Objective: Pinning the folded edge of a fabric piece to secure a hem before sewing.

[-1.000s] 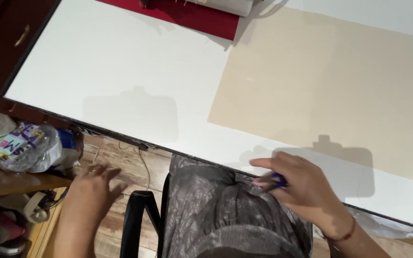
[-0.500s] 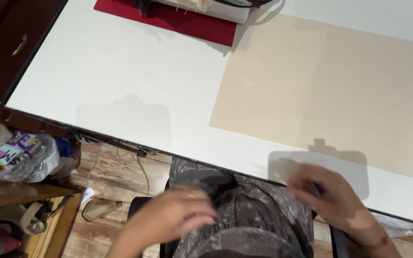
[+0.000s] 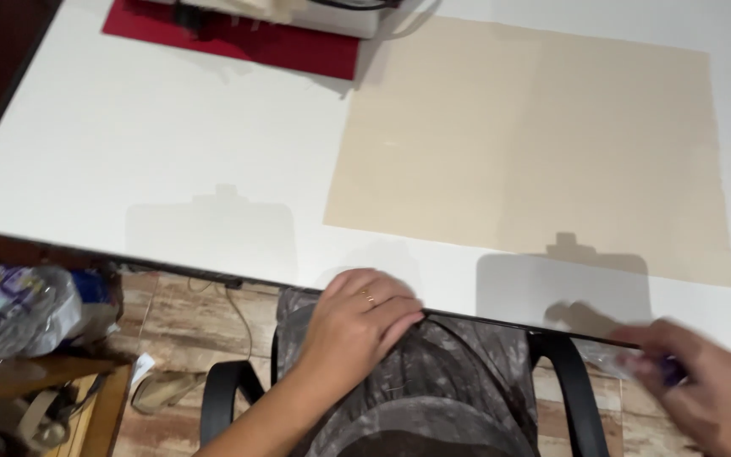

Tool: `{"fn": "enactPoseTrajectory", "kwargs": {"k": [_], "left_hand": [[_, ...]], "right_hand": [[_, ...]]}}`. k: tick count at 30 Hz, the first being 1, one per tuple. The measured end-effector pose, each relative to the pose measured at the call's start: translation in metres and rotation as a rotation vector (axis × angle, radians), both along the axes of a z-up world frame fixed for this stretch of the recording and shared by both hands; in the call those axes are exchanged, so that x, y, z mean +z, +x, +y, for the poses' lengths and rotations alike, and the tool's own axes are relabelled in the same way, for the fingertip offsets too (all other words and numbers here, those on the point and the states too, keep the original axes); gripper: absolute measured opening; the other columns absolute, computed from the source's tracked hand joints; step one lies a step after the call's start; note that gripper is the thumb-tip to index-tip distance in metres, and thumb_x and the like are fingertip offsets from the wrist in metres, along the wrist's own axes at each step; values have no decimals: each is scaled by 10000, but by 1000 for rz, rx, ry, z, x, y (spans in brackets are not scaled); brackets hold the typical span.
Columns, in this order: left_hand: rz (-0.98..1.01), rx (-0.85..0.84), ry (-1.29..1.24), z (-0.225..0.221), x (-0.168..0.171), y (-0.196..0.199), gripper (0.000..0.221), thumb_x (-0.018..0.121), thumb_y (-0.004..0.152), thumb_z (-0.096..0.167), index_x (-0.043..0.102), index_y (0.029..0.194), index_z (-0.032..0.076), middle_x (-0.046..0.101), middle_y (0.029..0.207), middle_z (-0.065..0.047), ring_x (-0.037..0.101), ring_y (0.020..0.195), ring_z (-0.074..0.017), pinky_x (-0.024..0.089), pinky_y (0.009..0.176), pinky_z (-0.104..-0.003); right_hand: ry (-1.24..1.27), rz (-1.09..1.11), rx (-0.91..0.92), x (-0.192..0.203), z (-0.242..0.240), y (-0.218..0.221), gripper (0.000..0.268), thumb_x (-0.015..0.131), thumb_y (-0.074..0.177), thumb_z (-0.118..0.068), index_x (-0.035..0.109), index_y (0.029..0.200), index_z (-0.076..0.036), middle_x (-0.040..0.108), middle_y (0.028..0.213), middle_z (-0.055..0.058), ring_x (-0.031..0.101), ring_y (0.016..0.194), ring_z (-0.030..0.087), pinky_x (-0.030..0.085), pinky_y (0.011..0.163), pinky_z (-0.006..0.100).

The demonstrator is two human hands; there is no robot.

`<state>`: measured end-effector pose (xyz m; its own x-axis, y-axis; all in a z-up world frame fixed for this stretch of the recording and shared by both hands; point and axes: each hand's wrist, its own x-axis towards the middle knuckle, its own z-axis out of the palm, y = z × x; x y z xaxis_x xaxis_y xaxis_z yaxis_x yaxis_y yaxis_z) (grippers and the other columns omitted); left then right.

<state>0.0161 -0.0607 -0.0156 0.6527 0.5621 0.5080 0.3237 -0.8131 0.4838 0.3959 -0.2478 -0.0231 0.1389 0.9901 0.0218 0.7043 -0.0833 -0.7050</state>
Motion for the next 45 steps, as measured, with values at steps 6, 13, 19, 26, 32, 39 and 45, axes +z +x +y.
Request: {"fn": "enactPoseTrajectory", "kwargs": {"k": [6,13,19,26,32,39,45], "left_hand": [[-96,-28,-90,8,3,-25,66,759,907,156,746,956,115,758,958,-23,695,893,-219,517,895,-409],[323,450,-59,27,-10,-148,112,756,887,299,795,925,202,743,882,19,684,810,-169,547,785,-319],[478,390,-179,36,-8,-158,177,664,918,322,770,808,233,715,668,71,682,644,-117,595,701,-293],[320,282,-80,28,21,-43,129,710,881,236,802,866,147,799,862,-1,746,801,-184,617,883,-423],[200,-278,28,58,52,62,435,667,965,290,646,1372,139,630,1448,-64,608,1310,-280,381,1172,-521],[451,-429,20,106,21,165,652,420,1029,571,400,1577,218,319,1654,-131,283,1504,-336,148,1219,-546],[445,-430,97,117,-13,198,646,504,1019,508,397,1582,210,271,1678,-129,225,1540,-331,127,1211,-551]], "right_hand": [[139,-156,-517,-3,-27,76,434,659,1059,-45,510,1452,64,473,978,136,456,857,226,366,770,334],[147,-558,-499,-15,-68,125,351,787,1017,-55,733,1345,56,662,1211,222,611,1164,349,500,1050,432],[35,-229,-475,12,-5,48,383,648,904,45,601,1279,-16,624,1265,147,598,1159,290,509,1036,408],[124,-257,-81,-5,58,-14,490,872,744,-372,771,1204,-238,664,1185,-17,586,1173,226,436,986,419],[141,-285,28,-7,49,-33,73,699,908,-207,714,966,-167,725,904,-41,646,900,163,461,828,344],[84,-95,606,30,18,-50,263,570,1087,-314,668,905,-151,606,818,-6,565,661,175,418,660,333],[260,-324,-109,66,8,68,202,741,891,-41,747,1069,-137,803,1009,30,778,841,144,693,738,216]]}}
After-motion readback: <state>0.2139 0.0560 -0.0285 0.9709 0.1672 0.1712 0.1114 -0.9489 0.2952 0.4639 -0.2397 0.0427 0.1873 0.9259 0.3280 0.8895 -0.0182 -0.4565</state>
